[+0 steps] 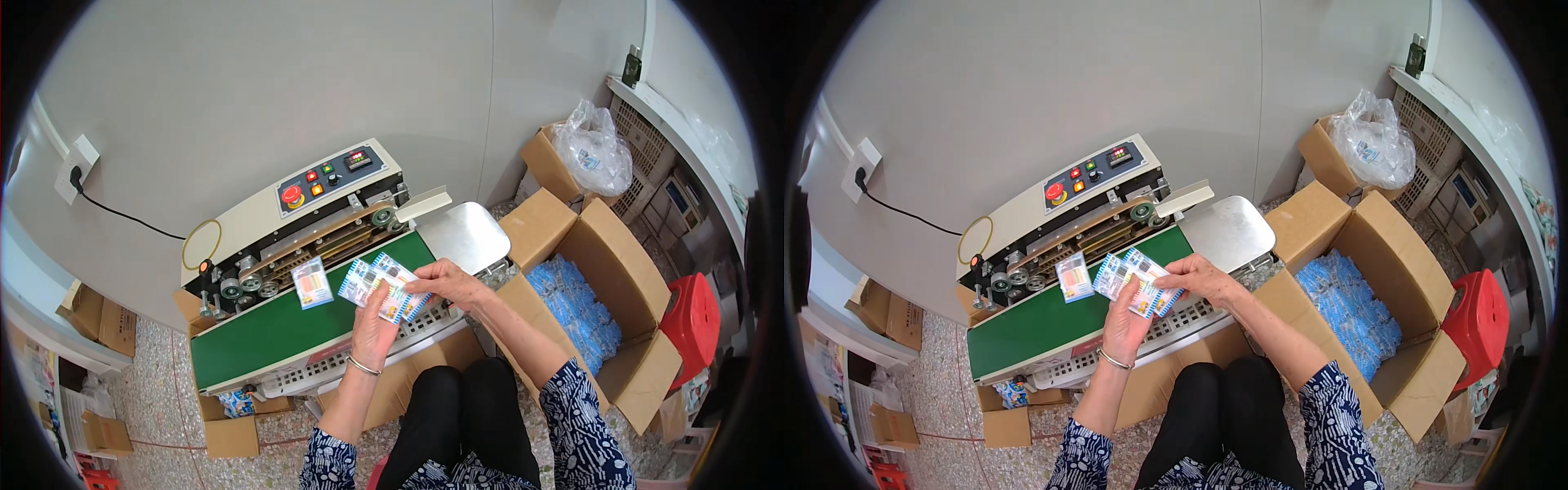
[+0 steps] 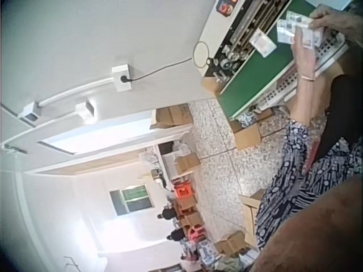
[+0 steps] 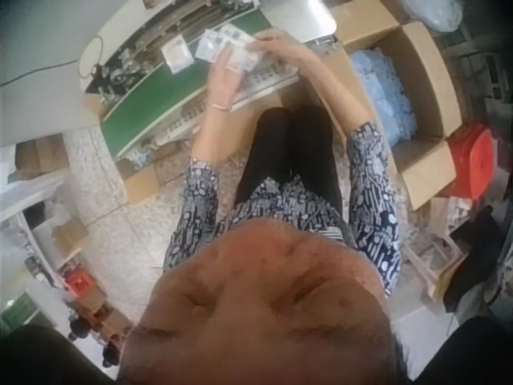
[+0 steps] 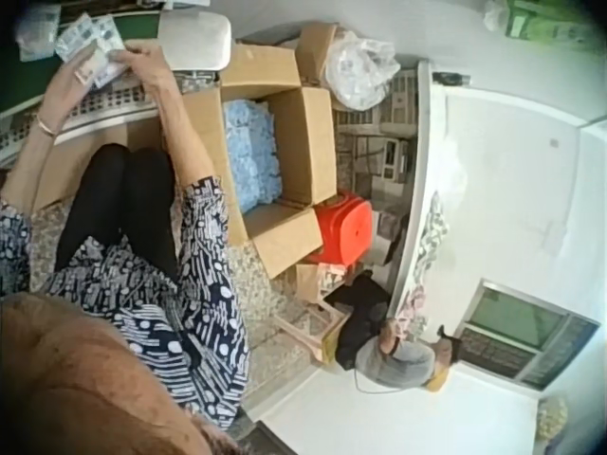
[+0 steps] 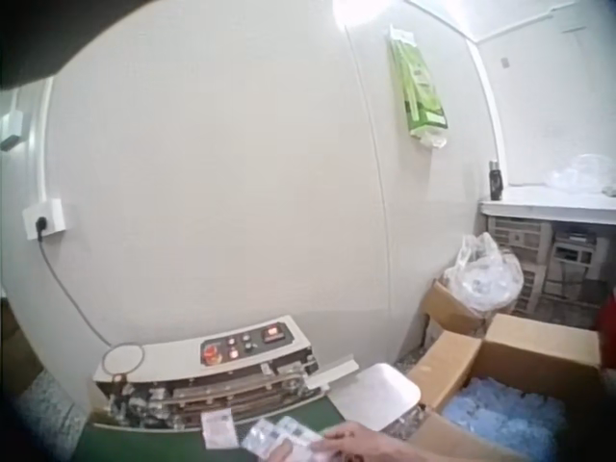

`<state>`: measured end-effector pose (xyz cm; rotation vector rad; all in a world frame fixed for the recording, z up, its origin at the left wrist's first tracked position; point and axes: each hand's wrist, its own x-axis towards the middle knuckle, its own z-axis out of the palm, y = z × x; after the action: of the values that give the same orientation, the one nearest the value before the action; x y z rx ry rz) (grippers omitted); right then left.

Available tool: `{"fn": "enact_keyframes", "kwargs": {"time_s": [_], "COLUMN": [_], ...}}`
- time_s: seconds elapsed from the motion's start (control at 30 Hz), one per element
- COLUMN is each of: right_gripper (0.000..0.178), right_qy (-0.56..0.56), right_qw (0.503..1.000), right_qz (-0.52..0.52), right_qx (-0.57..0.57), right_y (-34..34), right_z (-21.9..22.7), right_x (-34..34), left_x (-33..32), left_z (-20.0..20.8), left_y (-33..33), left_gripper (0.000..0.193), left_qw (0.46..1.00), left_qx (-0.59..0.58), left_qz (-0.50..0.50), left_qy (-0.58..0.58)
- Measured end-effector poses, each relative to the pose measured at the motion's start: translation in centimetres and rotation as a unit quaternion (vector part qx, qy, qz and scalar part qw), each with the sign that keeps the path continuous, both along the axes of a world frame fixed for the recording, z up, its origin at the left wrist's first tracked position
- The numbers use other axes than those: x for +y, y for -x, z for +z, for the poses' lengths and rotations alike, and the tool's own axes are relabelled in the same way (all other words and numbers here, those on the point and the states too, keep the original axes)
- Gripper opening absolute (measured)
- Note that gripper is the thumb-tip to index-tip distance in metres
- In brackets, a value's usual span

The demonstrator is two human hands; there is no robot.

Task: Packaging small items into plastic bags and sealing them with a machine.

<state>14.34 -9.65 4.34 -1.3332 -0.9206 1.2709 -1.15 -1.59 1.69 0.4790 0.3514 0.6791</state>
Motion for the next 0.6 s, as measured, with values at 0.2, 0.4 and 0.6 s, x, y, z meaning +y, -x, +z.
{"fn": "enact_keyframes", "kwargs": {"time_s": [0.2,0.4,0.6], "right_gripper": [0.023,0.022,0.020], "right_qy": [0.009,-0.008,0.006], "right_qw": [0.994,0.974,0.958], "right_qz": [-0.087,-0.189,-0.260], "right_qx": [0.062,0.125,0.121], "right_y": [-2.5,-5.0,-6.5], "right_z": [-1.1,-2.3,-2.7], "right_x": [0.6,1.4,3.5], "left_x": [1.1,1.4,0.4], "left_z": [-1.3,-2.4,-1.1], "left_y": [1.1,1.8,2.9], "left_gripper": [0.029,0.029,0.027], "left_qw": [0.999,0.998,0.996], "left_qx": [-0.020,0.029,0.063], "left_qz": [0.034,0.050,0.049], "left_qy": [-0.004,-0.010,-0.050]}}
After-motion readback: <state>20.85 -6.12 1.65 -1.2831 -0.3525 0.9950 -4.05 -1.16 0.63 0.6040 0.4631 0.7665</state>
